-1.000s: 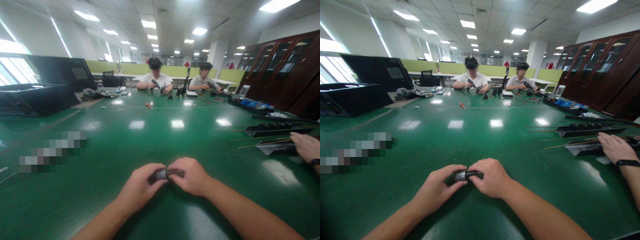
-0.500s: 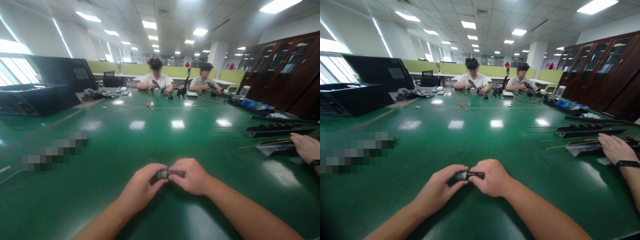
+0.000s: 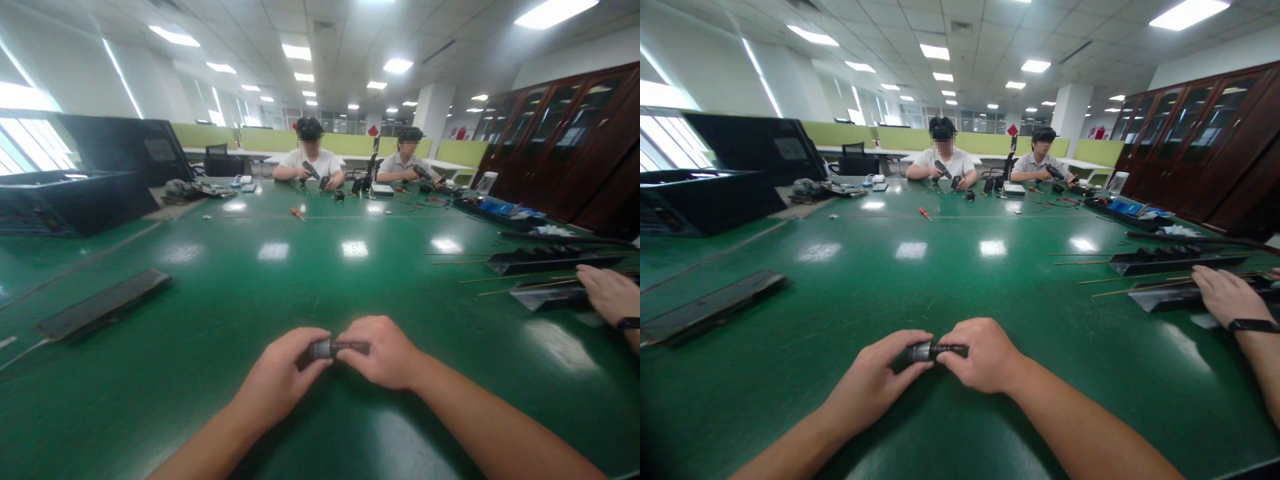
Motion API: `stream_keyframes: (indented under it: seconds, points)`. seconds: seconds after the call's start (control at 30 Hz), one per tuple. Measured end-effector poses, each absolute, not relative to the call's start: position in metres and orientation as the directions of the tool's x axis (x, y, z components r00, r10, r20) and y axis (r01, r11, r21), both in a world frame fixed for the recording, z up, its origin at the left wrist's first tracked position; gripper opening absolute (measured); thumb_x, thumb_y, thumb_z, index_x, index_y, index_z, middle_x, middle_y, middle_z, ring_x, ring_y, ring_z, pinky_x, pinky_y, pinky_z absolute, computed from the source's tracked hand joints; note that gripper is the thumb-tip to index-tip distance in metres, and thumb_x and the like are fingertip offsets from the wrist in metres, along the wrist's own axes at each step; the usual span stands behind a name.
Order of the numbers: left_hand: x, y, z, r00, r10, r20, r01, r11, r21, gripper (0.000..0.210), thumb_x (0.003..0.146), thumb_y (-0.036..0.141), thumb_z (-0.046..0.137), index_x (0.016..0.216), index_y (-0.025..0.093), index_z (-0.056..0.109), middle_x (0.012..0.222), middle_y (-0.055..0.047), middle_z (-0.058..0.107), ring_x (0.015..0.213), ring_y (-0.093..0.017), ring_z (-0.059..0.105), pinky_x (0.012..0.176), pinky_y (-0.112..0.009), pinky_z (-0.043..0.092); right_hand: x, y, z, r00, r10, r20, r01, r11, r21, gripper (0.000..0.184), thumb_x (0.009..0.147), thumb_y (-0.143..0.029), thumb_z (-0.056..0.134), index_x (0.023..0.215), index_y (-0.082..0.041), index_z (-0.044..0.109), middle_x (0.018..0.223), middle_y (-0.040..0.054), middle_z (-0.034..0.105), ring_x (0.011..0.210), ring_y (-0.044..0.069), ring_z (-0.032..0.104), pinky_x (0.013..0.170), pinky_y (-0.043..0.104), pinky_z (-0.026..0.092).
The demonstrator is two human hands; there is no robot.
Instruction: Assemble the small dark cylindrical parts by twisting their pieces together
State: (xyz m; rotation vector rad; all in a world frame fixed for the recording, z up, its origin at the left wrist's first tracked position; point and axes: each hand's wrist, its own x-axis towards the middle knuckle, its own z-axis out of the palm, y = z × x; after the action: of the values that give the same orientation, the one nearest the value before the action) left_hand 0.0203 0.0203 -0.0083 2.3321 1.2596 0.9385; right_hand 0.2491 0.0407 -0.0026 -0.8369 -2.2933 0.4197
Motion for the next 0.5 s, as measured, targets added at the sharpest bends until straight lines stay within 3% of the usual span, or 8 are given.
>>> stream_keyframes:
  seconds: [0.5]
  points:
    - [0.0206,0.0200,-0.0069,0.379,0.851,0.365,0.597,-0.525,0.606,0.026,0.084,0.026,0.068,0.110,0.029,0.065,0.106,0.002,0.071,0.097,-0.017,0.066,0.088,-0.030,0.053,0.2479,0.0413,-0.0037,-0.556,0.691,0.462,0.457,0.718,-0.524,0.014,0.085,-0.030,0.067,0.091,-0.020,0.075,0.079,0.0022,0.073,0.071,0.015,0.065,0.069,0.025,0.045]
